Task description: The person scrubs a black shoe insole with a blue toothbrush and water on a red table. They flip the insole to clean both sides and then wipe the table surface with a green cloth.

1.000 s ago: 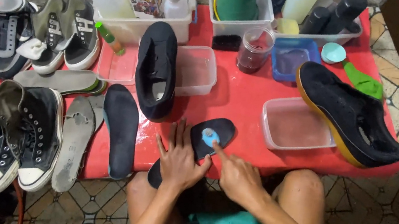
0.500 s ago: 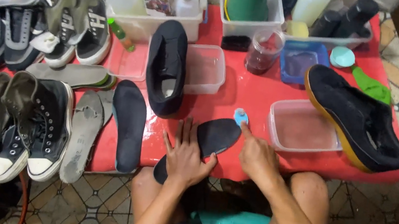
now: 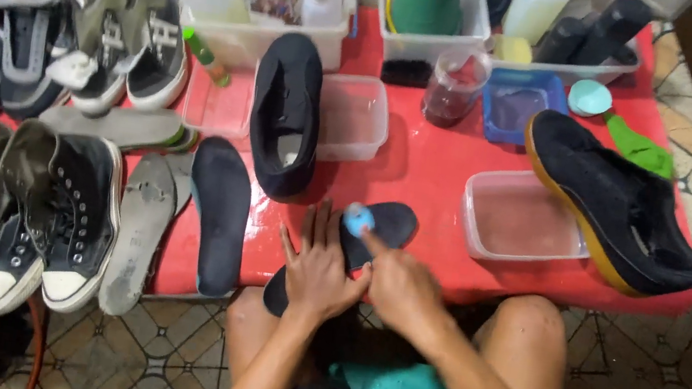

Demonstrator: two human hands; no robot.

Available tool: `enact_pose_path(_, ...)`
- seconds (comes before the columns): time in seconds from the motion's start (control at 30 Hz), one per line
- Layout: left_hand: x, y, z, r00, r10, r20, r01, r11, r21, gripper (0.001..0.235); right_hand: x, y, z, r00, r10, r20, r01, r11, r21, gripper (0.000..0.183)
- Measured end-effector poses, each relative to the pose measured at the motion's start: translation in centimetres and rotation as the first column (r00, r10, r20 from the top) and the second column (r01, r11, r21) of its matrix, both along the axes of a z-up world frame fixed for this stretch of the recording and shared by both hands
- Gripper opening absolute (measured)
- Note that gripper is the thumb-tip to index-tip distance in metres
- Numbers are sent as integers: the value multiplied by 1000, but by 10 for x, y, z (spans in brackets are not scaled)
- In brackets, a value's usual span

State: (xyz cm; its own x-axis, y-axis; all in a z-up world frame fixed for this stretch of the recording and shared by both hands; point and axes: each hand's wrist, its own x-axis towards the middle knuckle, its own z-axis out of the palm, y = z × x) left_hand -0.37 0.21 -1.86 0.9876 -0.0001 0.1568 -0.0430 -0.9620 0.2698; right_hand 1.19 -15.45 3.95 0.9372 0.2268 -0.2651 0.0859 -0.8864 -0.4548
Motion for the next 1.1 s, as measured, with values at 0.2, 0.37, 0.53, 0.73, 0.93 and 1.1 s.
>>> enact_pose_path(0.2, 0, 3, 12, 1000, -11, 7, 11, 1000, 21, 97, 0, -45, -22, 995, -95, 40, 99, 988, -121, 80)
enact_pose_path(0.37, 8, 3, 29, 993, -45, -111, 22, 980, -196, 88, -27, -57, 63, 959, -192, 210, 133, 955, 265, 63)
enact_pose_path(0.53, 26, 6, -7, 997, 76, 9, -75, 993, -93, 49, -11, -151, 47, 919, -260, 297, 249, 966, 73, 70)
enact_pose_path(0.73, 26, -2, 34, 956, 115, -271, -272, 697, -664, 23, 24, -185, 70, 946, -323, -3, 304, 893, -333, 48)
enact_pose_path(0.93, 10, -19, 4, 844, -53, -534, -533, -196, -823, 40, 59, -172, 40, 950, -312, -3, 288, 879, -381, 39)
enact_pose_path(1.1, -19, -49, 24, 770, -11, -638, -498, -636, -590, 50, 45, -155, 86, 942, -333, -42, 299, 890, -343, 40)
